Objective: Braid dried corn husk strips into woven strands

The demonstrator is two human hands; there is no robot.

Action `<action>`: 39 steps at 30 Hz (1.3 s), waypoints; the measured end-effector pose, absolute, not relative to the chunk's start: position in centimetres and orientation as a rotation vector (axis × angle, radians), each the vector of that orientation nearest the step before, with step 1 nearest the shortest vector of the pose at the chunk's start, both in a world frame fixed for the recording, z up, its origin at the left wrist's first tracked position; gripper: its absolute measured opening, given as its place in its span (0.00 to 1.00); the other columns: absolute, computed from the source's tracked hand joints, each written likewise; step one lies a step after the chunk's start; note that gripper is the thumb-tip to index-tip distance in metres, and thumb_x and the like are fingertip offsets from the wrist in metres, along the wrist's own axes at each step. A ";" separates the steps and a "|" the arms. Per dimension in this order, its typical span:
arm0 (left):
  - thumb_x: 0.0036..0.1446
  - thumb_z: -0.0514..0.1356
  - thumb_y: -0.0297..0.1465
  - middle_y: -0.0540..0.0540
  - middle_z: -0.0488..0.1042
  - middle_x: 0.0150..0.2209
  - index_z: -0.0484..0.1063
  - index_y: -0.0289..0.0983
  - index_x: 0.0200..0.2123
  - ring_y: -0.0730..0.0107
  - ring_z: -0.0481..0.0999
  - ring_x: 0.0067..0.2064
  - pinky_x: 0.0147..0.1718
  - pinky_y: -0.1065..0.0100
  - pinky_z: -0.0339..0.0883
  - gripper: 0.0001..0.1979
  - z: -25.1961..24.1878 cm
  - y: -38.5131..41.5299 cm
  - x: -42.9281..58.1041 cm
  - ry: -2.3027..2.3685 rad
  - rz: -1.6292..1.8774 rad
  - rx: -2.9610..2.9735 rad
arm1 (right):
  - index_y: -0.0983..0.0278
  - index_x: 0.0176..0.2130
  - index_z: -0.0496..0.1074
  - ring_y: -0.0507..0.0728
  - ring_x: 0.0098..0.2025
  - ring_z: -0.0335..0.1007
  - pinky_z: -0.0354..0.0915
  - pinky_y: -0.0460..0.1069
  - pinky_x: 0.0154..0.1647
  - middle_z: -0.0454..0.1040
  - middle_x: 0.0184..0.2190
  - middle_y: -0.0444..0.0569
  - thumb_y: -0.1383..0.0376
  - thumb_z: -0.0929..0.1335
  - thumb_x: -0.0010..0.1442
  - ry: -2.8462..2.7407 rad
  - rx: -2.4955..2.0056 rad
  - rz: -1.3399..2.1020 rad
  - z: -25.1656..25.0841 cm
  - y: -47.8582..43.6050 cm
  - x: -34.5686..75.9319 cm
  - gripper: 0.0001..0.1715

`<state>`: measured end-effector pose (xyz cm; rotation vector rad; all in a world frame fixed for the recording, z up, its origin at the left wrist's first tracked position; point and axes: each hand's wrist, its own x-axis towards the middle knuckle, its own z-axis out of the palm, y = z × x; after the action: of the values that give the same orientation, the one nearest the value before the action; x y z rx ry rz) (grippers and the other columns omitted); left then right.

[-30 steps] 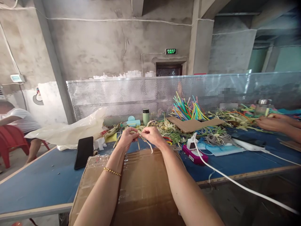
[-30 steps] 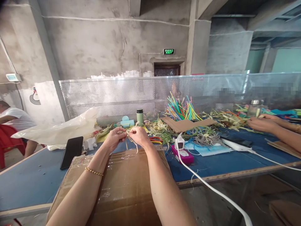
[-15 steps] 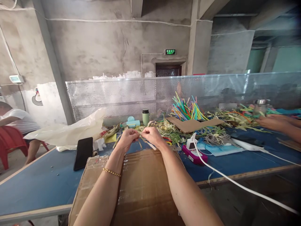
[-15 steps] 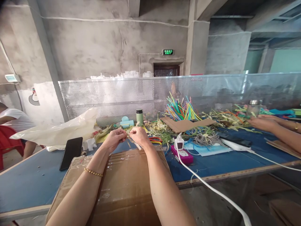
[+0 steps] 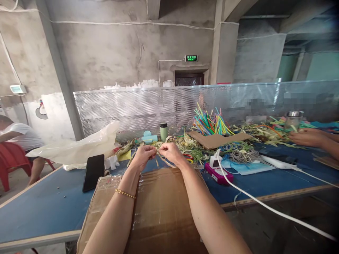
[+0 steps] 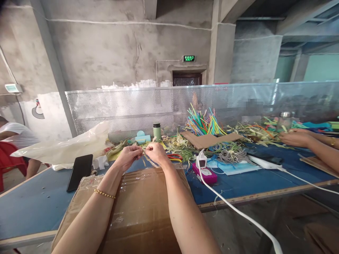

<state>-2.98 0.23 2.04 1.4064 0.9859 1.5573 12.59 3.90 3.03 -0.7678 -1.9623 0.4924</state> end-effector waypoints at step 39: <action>0.37 0.70 0.29 0.50 0.71 0.18 0.75 0.31 0.23 0.77 0.66 0.20 0.20 0.73 0.55 0.09 2.1 0.1 -3.0 1.077 1.574 1.446 | 0.65 0.21 0.72 0.51 0.25 0.63 0.52 0.45 0.27 0.72 0.20 0.44 0.74 0.67 0.51 -2.025 -0.931 0.190 3.3 2.8 12.0 0.09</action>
<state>-3.03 0.12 2.12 1.4463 1.0774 1.5743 12.03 2.75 3.32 -0.9314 -2.0252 0.1904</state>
